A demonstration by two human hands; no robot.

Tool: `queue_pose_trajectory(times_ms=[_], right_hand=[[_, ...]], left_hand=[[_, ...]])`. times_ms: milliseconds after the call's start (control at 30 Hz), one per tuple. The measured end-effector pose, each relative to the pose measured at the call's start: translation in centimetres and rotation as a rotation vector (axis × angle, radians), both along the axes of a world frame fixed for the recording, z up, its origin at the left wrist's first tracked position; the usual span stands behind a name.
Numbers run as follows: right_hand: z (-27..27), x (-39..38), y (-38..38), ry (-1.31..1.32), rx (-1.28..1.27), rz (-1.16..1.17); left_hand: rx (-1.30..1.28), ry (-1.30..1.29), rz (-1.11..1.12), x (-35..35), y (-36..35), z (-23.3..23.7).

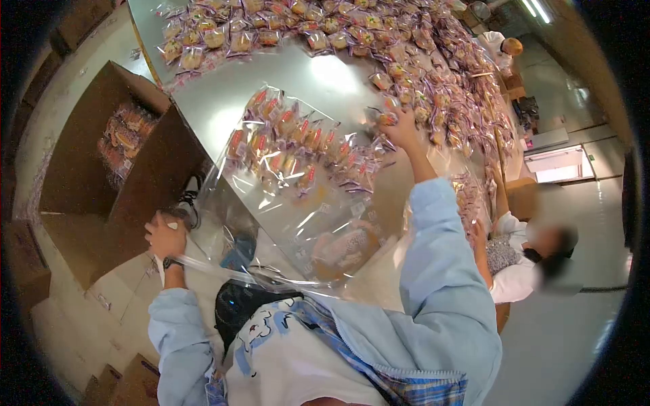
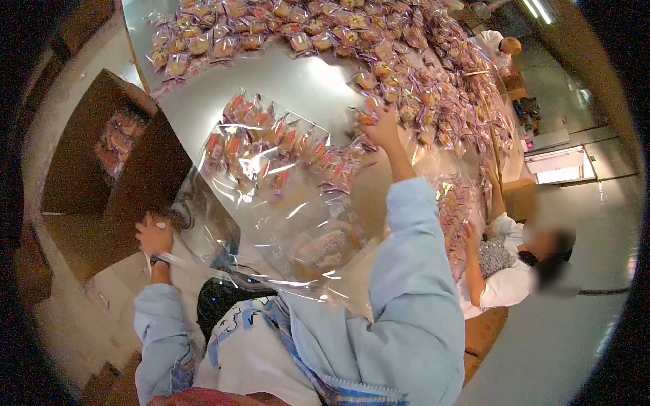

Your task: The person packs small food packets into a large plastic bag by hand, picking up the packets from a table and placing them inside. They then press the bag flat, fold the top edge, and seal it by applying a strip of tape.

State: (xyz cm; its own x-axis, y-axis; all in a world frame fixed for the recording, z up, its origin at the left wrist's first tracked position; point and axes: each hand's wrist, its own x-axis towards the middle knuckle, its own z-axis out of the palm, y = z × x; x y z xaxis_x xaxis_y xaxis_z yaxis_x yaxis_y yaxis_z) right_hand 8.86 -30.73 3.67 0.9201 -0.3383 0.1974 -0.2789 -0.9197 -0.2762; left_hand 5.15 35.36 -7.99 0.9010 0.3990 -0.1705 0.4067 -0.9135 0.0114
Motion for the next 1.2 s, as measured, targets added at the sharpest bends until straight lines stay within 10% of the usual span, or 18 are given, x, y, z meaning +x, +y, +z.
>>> queue_pose_trajectory(times_ms=[233, 333, 500, 600, 833, 1200], right_hand=[[3.2, -15.0, -1.7, -0.393, 0.284, -0.065], [4.5, -21.5, 1.8, -0.451, 0.548, -0.21], [2.7, -28.4, 9.6, -0.382, 0.815, -0.398], [1.4, -29.4, 12.2, -0.391, 0.927, -0.401], [4.1, -29.9, 15.3, -0.671, 1.235, -0.521], [-0.7, -33.5, 14.2, -0.385, 0.136, -0.357]], left_hand=[[-0.23, -0.529, -0.244, -2.2, 4.4, -3.6], [-0.935, -0.634, -0.237, -5.2, 0.4, -0.1], [-2.206, 0.101, 0.105, -10.5, -8.4, 3.3], [-2.505, 0.362, 0.357, -11.4, -11.1, 4.0], [-2.127, 0.104, -0.037, -11.2, -14.7, 10.1], [-1.707, -0.22, 0.248, -15.1, -2.3, 1.6]])
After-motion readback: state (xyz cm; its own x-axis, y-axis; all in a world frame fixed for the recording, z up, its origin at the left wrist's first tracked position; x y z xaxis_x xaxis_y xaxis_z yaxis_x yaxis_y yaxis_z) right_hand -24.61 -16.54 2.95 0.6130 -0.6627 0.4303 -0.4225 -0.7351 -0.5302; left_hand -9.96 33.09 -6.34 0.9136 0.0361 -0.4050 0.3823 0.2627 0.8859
